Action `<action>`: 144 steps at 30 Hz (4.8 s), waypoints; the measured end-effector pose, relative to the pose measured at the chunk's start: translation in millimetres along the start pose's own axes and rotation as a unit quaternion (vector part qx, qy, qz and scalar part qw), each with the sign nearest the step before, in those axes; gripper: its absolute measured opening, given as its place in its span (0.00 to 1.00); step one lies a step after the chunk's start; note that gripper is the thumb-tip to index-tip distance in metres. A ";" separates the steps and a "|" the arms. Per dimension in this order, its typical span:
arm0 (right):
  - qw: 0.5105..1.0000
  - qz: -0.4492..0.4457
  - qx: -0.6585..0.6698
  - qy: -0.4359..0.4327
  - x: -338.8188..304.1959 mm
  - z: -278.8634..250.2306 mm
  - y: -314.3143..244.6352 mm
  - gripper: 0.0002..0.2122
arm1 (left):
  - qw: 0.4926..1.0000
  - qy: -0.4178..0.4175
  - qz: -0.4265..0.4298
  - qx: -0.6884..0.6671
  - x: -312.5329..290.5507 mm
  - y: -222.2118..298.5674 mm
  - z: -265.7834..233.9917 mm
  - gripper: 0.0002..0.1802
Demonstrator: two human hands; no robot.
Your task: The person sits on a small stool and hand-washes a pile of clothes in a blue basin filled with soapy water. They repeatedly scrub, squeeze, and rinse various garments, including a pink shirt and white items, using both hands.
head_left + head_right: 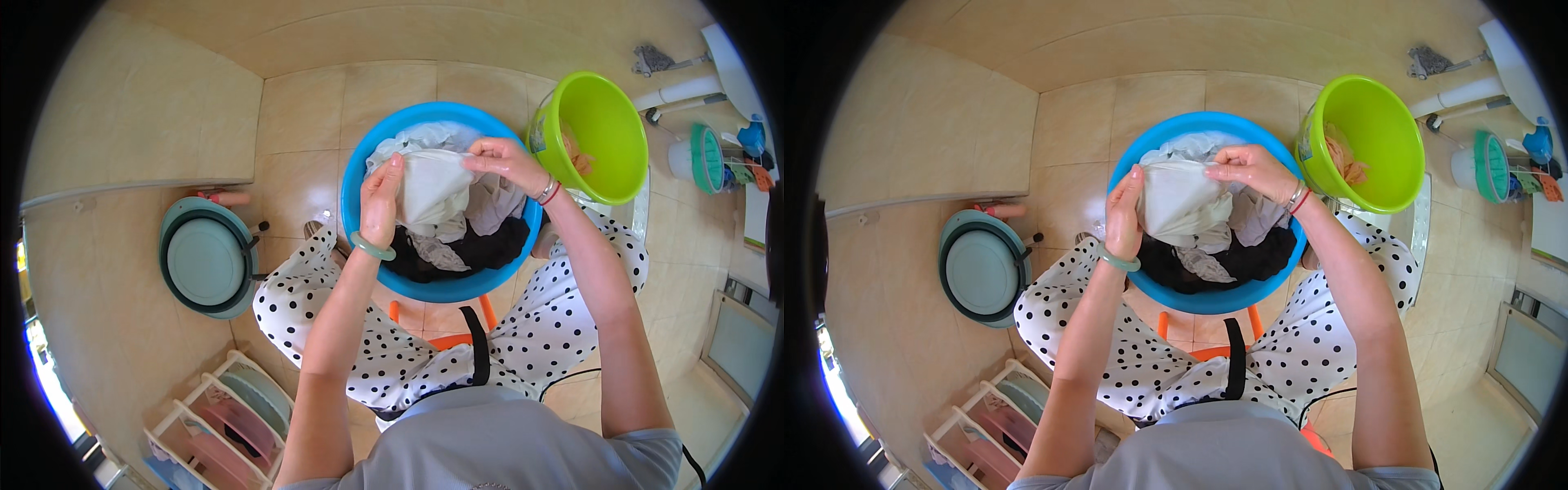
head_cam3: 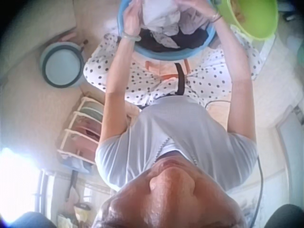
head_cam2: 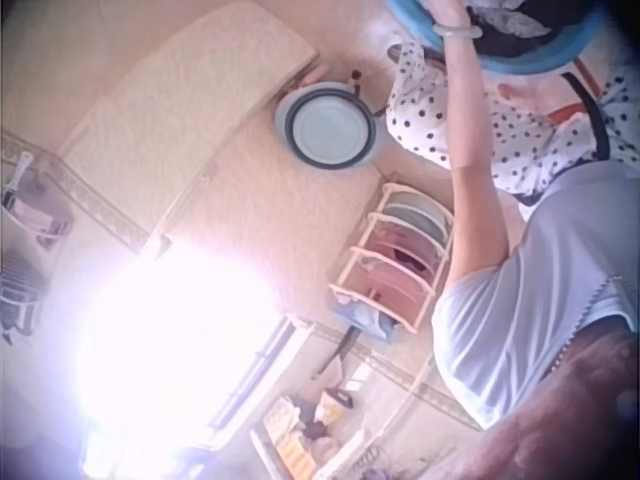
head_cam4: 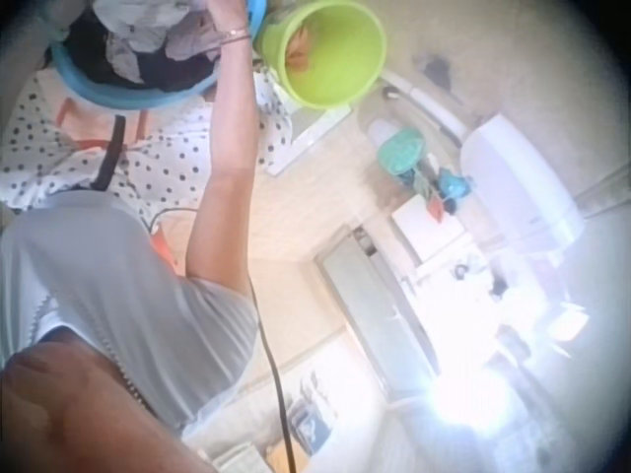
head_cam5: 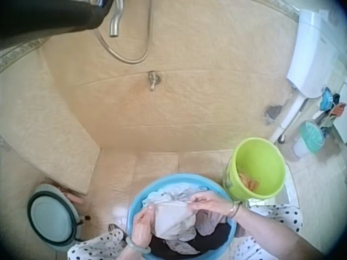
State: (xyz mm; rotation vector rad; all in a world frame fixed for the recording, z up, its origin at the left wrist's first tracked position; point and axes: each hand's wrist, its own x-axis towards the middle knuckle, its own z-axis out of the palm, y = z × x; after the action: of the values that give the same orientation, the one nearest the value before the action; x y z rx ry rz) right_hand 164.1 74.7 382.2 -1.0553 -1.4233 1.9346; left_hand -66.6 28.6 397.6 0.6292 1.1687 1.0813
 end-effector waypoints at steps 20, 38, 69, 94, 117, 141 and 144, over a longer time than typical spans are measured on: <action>0.992 -0.081 -0.069 0.074 -6.4 12.1 -15.1 0.07 | 0.987 0.008 0.003 0.159 4.3 5.8 -5.4 0.12; 0.983 -0.030 -0.010 0.181 -8.1 16.0 -11.1 0.11 | 0.954 0.008 0.058 0.295 3.6 6.2 3.5 0.15; 0.853 -0.258 -0.406 0.204 -0.4 133.9 11.5 0.13 | 0.943 -0.068 0.078 -0.316 -12.7 -86.1 17.5 0.15; 0.843 -0.285 -0.400 0.218 1.7 133.8 1.6 0.10 | 0.876 -0.211 -0.090 -0.425 15.2 -84.8 -2.6 0.12; 0.982 0.021 -0.136 0.128 14.0 18.2 18.8 0.15 | 0.937 0.029 -0.234 -0.258 8.2 -23.3 13.7 0.31; 0.985 -0.048 -0.164 0.031 -6.0 18.7 -14.2 0.09 | 1.000 -0.009 -0.016 0.001 -5.5 15.8 13.2 0.12; 0.955 -0.062 -0.284 0.064 -7.9 19.0 -0.5 0.07 | 1.000 0.026 -0.004 -0.014 -4.9 20.4 12.0 0.12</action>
State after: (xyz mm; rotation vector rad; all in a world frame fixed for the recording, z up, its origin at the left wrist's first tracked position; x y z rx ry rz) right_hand 153.0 58.3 387.8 -1.2690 -1.9752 1.3624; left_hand -62.3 33.7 420.8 0.5760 1.1984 1.1115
